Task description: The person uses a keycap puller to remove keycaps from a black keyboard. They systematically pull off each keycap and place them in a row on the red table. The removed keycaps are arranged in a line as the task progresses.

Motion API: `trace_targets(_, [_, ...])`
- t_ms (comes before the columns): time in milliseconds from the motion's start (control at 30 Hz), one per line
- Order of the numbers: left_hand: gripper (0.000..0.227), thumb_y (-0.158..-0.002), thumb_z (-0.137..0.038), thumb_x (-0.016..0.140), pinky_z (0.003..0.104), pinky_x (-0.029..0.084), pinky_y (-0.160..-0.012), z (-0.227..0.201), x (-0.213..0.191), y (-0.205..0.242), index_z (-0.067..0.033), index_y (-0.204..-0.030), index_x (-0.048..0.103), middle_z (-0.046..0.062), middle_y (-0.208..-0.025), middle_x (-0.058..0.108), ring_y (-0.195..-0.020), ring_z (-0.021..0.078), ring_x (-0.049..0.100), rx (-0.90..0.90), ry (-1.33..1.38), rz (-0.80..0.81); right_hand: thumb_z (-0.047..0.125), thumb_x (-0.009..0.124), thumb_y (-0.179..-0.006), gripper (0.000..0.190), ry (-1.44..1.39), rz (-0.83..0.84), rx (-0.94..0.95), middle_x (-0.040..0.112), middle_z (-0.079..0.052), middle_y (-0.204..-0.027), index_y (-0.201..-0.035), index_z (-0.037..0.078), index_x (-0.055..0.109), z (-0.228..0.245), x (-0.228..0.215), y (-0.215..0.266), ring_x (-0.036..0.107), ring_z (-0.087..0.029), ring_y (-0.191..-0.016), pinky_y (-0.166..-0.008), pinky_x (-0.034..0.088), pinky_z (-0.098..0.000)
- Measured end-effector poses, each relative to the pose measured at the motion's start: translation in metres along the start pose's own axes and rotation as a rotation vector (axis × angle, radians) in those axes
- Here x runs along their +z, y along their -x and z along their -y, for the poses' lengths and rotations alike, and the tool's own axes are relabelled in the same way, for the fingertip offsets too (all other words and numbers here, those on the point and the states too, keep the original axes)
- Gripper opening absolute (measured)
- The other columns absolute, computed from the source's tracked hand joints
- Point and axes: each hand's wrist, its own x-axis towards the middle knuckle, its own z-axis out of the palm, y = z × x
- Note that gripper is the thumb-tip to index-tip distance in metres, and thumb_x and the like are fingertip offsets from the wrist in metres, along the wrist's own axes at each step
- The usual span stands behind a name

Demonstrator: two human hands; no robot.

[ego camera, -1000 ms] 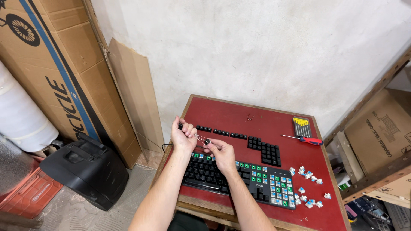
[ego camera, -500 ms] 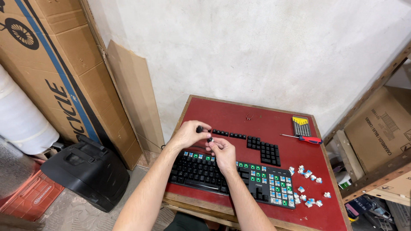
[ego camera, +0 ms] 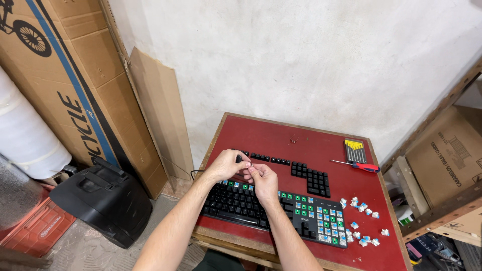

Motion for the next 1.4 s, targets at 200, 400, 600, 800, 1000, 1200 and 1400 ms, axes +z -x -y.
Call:
trace_targets(200, [0.029, -0.097, -0.028, 0.089, 0.028, 0.062, -0.061, 0.006, -0.015, -0.009, -0.0117, -0.120, 0.090, 0.012, -0.082, 0.085, -0.067, 0.0169, 0.082, -0.047, 0.035, -0.117, 0.014, 0.074, -0.111, 0.030, 0.005, -0.038, 0.038, 0.089, -0.022, -0.102, -0.132, -0.007, 0.075, -0.010, -0.003, -0.005, 0.083, -0.015, -0.080, -0.067, 0.068, -0.0208])
trace_targets(400, [0.031, -0.102, -0.034, 0.084, 0.048, 0.067, -0.102, 0.051, -0.034, -0.027, -0.0267, -0.131, 0.086, 0.007, -0.124, 0.086, -0.124, 0.0311, 0.080, -0.151, -0.546, -0.108, 0.017, 0.080, -0.108, 0.029, 0.085, -0.028, 0.049, 0.089, -0.020, -0.101, -0.129, -0.003, 0.079, 0.006, 0.002, 0.003, 0.083, -0.014, -0.080, -0.068, 0.068, -0.0210])
trace_targets(600, [0.025, -0.104, -0.042, 0.079, 0.050, 0.068, -0.099, 0.120, -0.010, -0.079, -0.0365, -0.128, 0.086, 0.003, -0.119, 0.082, -0.120, 0.0295, 0.081, -0.228, -0.729, -0.128, 0.020, 0.081, -0.107, 0.029, 0.121, -0.037, 0.063, 0.090, -0.017, -0.099, -0.128, -0.001, 0.080, 0.002, 0.001, 0.002, 0.081, -0.011, -0.078, -0.067, 0.067, -0.0192])
trace_targets(800, [0.023, -0.105, -0.033, 0.077, 0.055, 0.067, -0.101, 0.113, -0.015, -0.082, -0.0267, -0.125, 0.088, 0.009, -0.118, 0.081, -0.120, 0.0346, 0.081, -0.257, -0.650, -0.137, 0.022, 0.082, -0.107, 0.029, 0.138, -0.048, 0.071, 0.090, -0.017, -0.099, -0.127, 0.001, 0.081, 0.000, 0.000, 0.000, 0.081, -0.011, -0.078, -0.067, 0.067, -0.0195])
trace_targets(1000, [0.023, -0.106, -0.028, 0.075, 0.055, 0.067, -0.101, 0.096, -0.020, -0.080, -0.0256, -0.126, 0.087, 0.009, -0.118, 0.081, -0.119, 0.0345, 0.081, -0.250, -0.678, -0.135, 0.022, 0.082, -0.107, 0.028, 0.136, -0.049, 0.077, 0.090, -0.016, -0.099, -0.127, 0.002, 0.081, 0.002, 0.000, 0.002, 0.080, -0.010, -0.078, -0.067, 0.065, -0.0187])
trace_targets(1200, [0.023, -0.107, -0.024, 0.074, 0.055, 0.066, -0.103, 0.088, -0.022, -0.078, -0.0202, -0.125, 0.087, 0.012, -0.121, 0.080, -0.121, 0.0368, 0.081, -0.260, -0.650, -0.128, 0.024, 0.082, -0.107, 0.029, 0.143, -0.048, 0.081, 0.090, -0.015, -0.099, -0.127, 0.003, 0.081, -0.001, 0.000, 0.000, 0.080, -0.009, -0.079, -0.067, 0.065, -0.0181])
trace_targets(1400, [0.022, -0.106, -0.024, 0.075, 0.056, 0.065, -0.104, 0.090, -0.023, -0.082, -0.0208, -0.125, 0.087, 0.013, -0.124, 0.081, -0.123, 0.0377, 0.080, -0.277, -0.661, -0.113, 0.023, 0.082, -0.107, 0.030, 0.141, -0.049, 0.083, 0.090, -0.015, -0.099, -0.127, 0.002, 0.081, 0.002, 0.000, 0.002, 0.080, -0.009, -0.078, -0.067, 0.064, -0.0176])
